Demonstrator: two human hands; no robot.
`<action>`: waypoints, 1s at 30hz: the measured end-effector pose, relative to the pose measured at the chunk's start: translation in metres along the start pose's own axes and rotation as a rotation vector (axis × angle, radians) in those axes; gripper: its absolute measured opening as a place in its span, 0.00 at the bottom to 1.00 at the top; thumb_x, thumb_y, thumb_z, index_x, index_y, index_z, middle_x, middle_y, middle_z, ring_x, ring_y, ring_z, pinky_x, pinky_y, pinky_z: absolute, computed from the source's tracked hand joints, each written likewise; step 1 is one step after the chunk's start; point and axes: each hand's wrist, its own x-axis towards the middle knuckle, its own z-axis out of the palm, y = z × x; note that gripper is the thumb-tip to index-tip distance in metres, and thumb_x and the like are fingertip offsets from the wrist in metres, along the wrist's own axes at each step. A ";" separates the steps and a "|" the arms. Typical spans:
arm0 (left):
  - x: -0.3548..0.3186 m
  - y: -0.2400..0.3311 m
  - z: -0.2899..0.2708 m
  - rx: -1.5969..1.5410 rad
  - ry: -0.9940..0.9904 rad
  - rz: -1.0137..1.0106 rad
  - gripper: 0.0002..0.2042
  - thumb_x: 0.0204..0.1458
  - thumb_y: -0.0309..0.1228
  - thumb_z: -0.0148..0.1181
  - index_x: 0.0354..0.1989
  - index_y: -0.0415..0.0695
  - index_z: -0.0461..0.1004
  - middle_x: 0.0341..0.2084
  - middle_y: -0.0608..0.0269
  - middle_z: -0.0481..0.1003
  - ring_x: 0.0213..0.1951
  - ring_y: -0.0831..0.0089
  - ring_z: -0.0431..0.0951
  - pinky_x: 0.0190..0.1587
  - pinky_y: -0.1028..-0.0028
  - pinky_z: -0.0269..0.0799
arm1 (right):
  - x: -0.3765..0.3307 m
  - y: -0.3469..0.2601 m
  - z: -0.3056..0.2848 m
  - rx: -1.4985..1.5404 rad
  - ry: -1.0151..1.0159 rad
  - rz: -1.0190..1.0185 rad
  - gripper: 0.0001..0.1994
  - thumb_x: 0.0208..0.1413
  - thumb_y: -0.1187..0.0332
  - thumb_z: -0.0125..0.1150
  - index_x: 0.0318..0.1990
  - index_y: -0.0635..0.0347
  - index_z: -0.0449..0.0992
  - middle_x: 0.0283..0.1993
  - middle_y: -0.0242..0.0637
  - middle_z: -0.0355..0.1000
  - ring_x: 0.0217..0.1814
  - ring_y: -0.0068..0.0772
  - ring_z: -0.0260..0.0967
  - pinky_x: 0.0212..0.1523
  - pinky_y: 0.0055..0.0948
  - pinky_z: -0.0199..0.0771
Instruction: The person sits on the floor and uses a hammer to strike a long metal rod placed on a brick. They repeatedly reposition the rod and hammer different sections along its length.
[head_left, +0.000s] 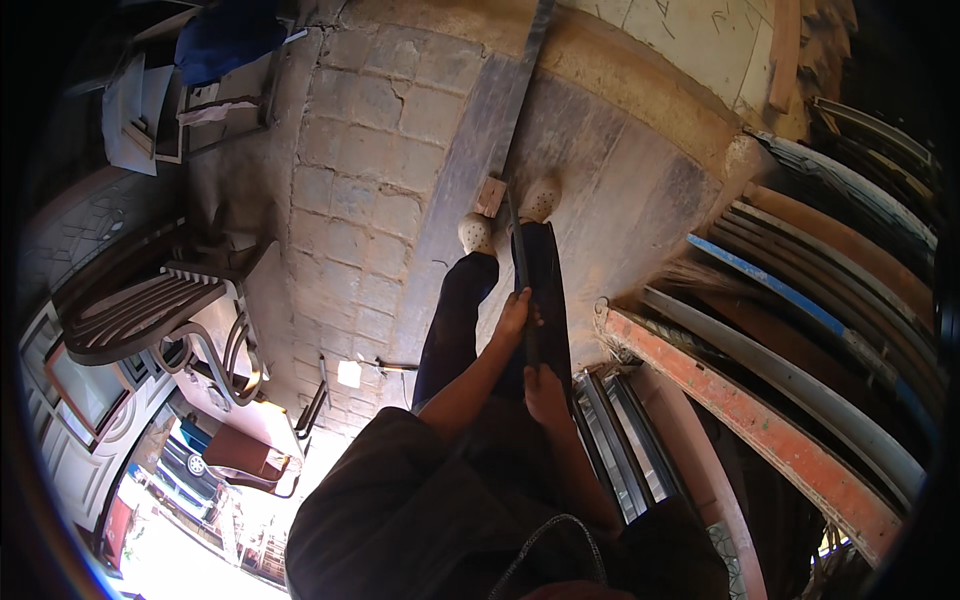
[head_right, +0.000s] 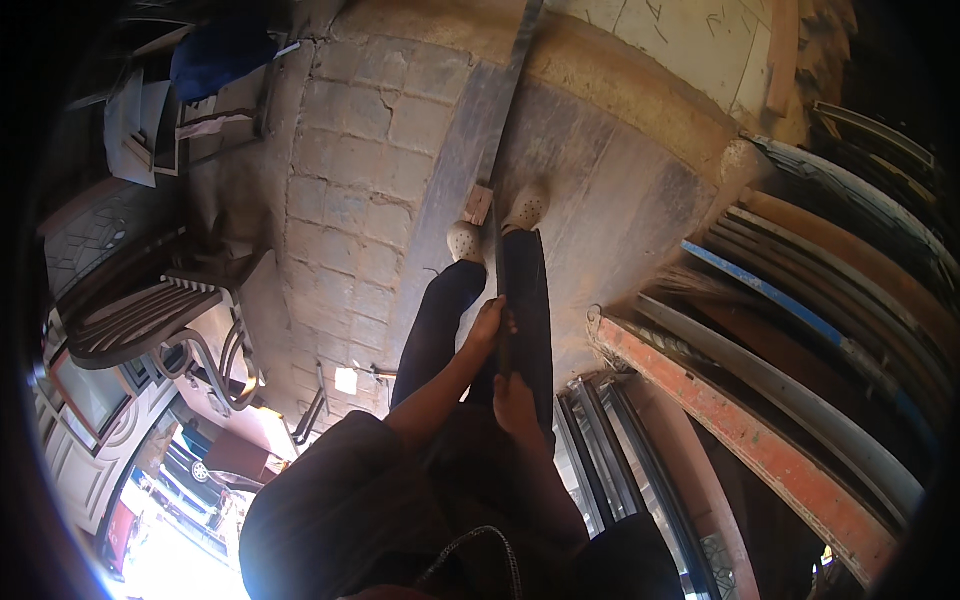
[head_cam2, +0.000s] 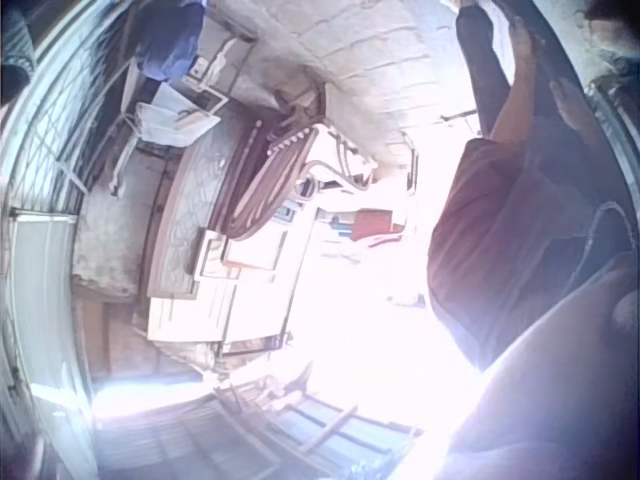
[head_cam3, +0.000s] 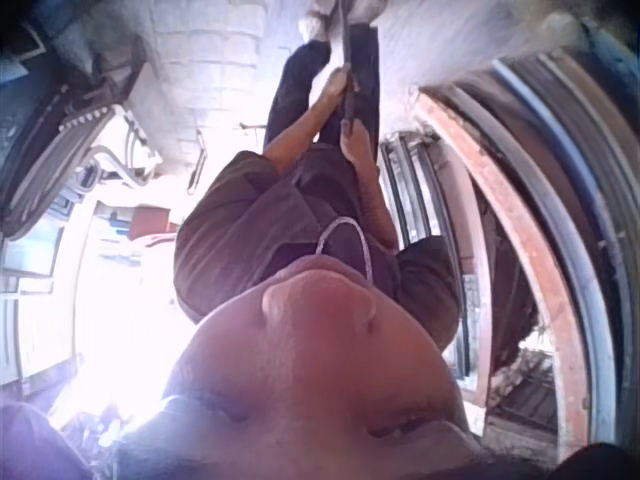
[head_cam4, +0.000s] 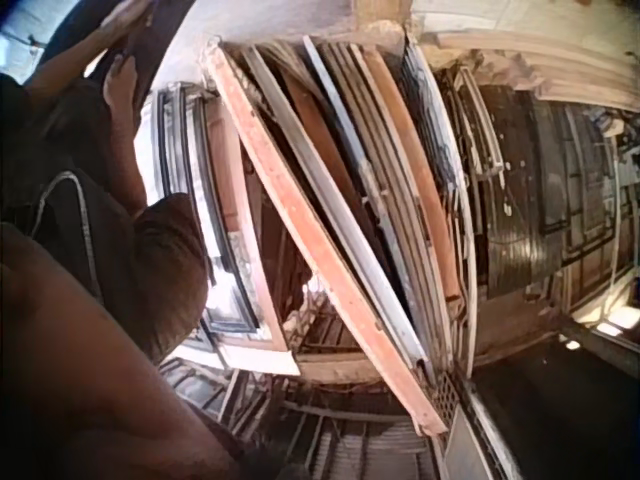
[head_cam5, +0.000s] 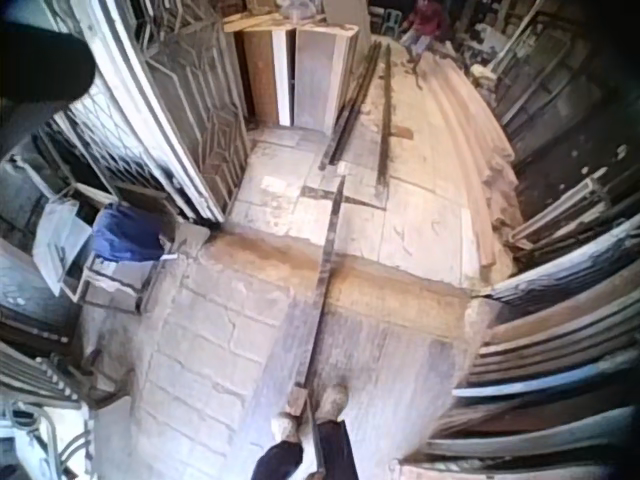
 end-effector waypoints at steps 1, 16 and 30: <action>0.000 0.004 0.009 -0.009 0.002 -0.005 0.19 0.61 0.42 0.49 0.47 0.36 0.61 0.25 0.58 0.68 0.21 0.71 0.70 0.24 0.69 0.75 | 0.006 -0.002 -0.009 -0.023 -0.005 -0.005 0.21 0.63 0.52 0.47 0.33 0.66 0.66 0.22 0.47 0.69 0.24 0.48 0.72 0.26 0.42 0.69; 0.026 0.052 0.125 0.141 -0.086 0.110 0.26 0.60 0.41 0.51 0.58 0.34 0.55 0.35 0.50 0.70 0.26 0.68 0.74 0.31 0.67 0.79 | 0.070 -0.063 -0.132 -0.160 -0.006 0.054 0.19 0.63 0.57 0.45 0.39 0.70 0.65 0.30 0.65 0.70 0.38 0.70 0.69 0.38 0.57 0.68; 0.049 0.085 0.174 0.151 -0.017 0.139 0.26 0.60 0.42 0.52 0.57 0.33 0.57 0.36 0.50 0.71 0.27 0.70 0.73 0.30 0.68 0.78 | 0.106 -0.076 -0.167 -0.182 -0.001 0.027 0.18 0.63 0.59 0.46 0.37 0.70 0.66 0.26 0.64 0.70 0.35 0.67 0.70 0.35 0.54 0.68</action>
